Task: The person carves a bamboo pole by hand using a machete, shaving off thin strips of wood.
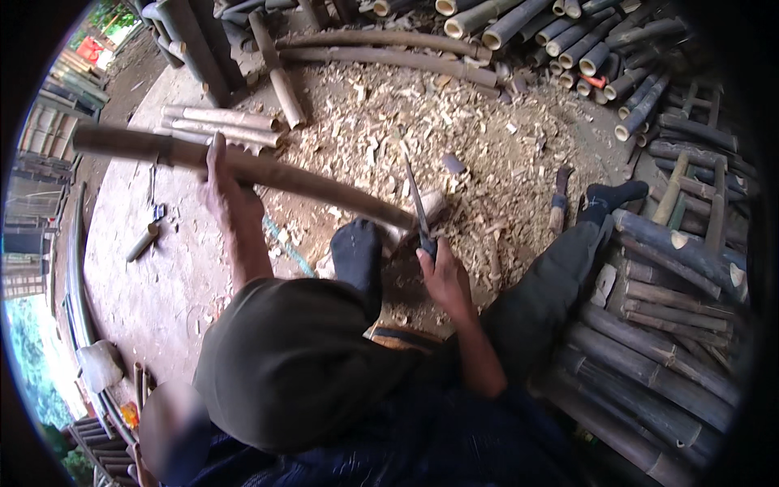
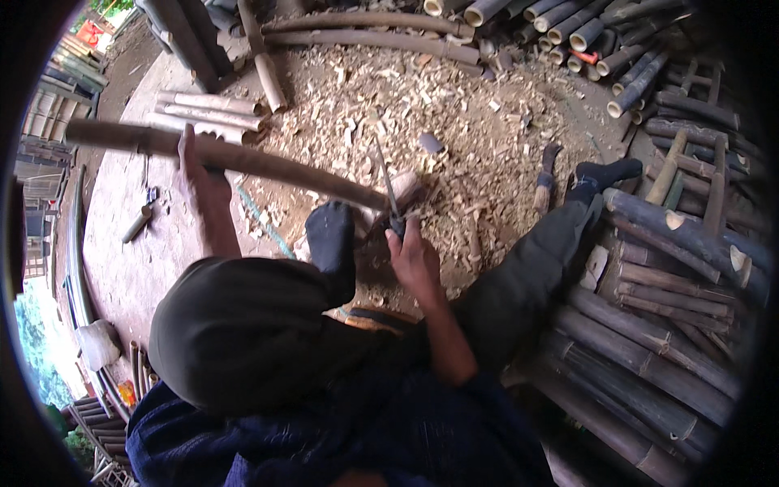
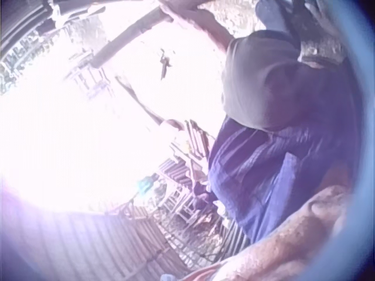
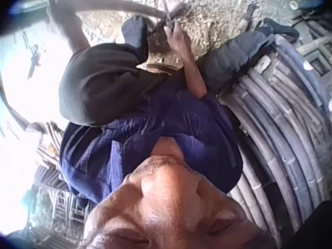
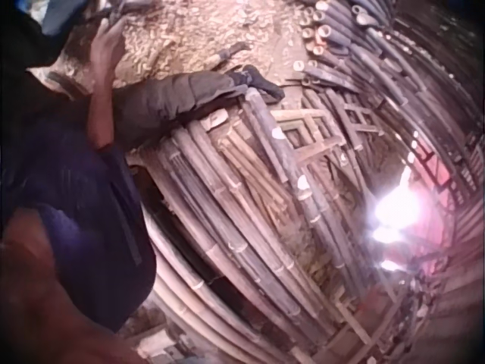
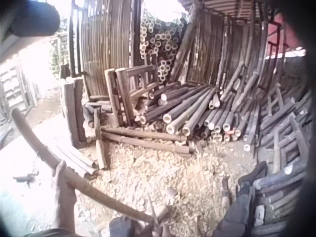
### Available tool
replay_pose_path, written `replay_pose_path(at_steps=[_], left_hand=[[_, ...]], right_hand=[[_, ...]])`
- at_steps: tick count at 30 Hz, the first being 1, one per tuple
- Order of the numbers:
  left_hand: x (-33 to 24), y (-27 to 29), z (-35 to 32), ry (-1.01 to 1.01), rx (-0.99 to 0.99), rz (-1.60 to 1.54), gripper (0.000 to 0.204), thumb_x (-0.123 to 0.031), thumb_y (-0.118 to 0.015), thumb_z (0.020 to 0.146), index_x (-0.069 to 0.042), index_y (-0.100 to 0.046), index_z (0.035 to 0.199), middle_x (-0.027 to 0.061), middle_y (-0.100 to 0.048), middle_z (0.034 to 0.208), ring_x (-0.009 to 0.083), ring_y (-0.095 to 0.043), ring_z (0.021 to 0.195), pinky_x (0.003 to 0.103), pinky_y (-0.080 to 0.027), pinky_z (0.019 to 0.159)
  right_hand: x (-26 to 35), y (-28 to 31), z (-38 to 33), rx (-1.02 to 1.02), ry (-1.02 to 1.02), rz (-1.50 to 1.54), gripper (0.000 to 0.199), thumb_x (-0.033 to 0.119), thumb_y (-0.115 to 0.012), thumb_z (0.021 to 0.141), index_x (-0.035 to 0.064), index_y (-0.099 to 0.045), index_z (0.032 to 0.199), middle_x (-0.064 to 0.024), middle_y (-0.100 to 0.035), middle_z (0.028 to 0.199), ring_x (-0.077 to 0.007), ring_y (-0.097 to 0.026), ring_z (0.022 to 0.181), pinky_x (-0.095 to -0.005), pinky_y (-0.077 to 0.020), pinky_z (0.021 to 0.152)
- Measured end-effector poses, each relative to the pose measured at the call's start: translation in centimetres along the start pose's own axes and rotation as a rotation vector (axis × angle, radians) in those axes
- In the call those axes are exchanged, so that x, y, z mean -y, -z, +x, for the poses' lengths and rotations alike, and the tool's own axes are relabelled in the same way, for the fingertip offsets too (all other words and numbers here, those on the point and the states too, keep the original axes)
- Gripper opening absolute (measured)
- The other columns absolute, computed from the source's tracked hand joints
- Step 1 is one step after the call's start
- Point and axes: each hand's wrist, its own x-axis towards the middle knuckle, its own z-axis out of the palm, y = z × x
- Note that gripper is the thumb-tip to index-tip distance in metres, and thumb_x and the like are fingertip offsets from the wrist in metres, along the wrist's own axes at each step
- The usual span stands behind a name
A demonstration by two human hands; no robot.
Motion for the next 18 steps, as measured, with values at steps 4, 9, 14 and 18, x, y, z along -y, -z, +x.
replay_pose_path(at_steps=[4, 9, 14, 18], left_hand=[[0.3, 0.2, -0.6, -0.055, -0.115, 0.212, 0.049, -0.010, -0.088, 0.076, 0.006, -0.058, 0.112, 0.0131, -0.067, 0.094, 0.0213, -0.068, 0.078, 0.034, -0.058, 0.070], [1.2, -0.6, -0.8, -0.100, -0.007, 0.168, 0.054, -0.003, -0.086, 0.077, 0.008, -0.054, 0.119, 0.0147, -0.067, 0.099, 0.0211, -0.068, 0.081, 0.032, -0.060, 0.075], [1.2, -1.7, -1.4, -0.133, 0.008, 0.227, 0.047, -0.002, -0.085, 0.077, 0.011, -0.057, 0.113, 0.0164, -0.066, 0.099, 0.0249, -0.070, 0.084, 0.035, -0.060, 0.075], [-0.6, -1.6, -1.7, -0.120, 0.029, 0.212, 0.049, 0.001, -0.085, 0.076, 0.006, -0.055, 0.114, 0.0123, -0.067, 0.097, 0.0184, -0.067, 0.082, 0.031, -0.057, 0.074]], right_hand=[[4.7, 4.2, -1.5, -0.208, 0.183, 0.166, 0.034, 0.028, -0.061, 0.100, 0.0000, -0.051, 0.118, -0.0225, -0.066, 0.082, -0.0413, -0.068, 0.073, -0.0466, -0.0516, 0.061], [-0.2, -1.5, -0.6, -0.028, -0.033, -0.097, 0.036, 0.033, -0.055, 0.102, 0.0028, -0.051, 0.121, -0.0232, -0.070, 0.084, -0.0434, -0.069, 0.075, -0.0535, -0.0533, 0.064], [2.8, 2.0, -1.1, -0.096, 0.060, -0.077, 0.039, 0.035, -0.055, 0.102, 0.0011, -0.050, 0.121, -0.0235, -0.069, 0.084, -0.0430, -0.069, 0.077, -0.0523, -0.0529, 0.066], [7.0, 5.2, -2.5, -0.265, 0.274, 0.325, 0.034, 0.028, -0.058, 0.101, 0.0008, -0.051, 0.120, -0.0210, -0.067, 0.082, -0.0384, -0.070, 0.074, -0.0445, -0.0527, 0.064]])
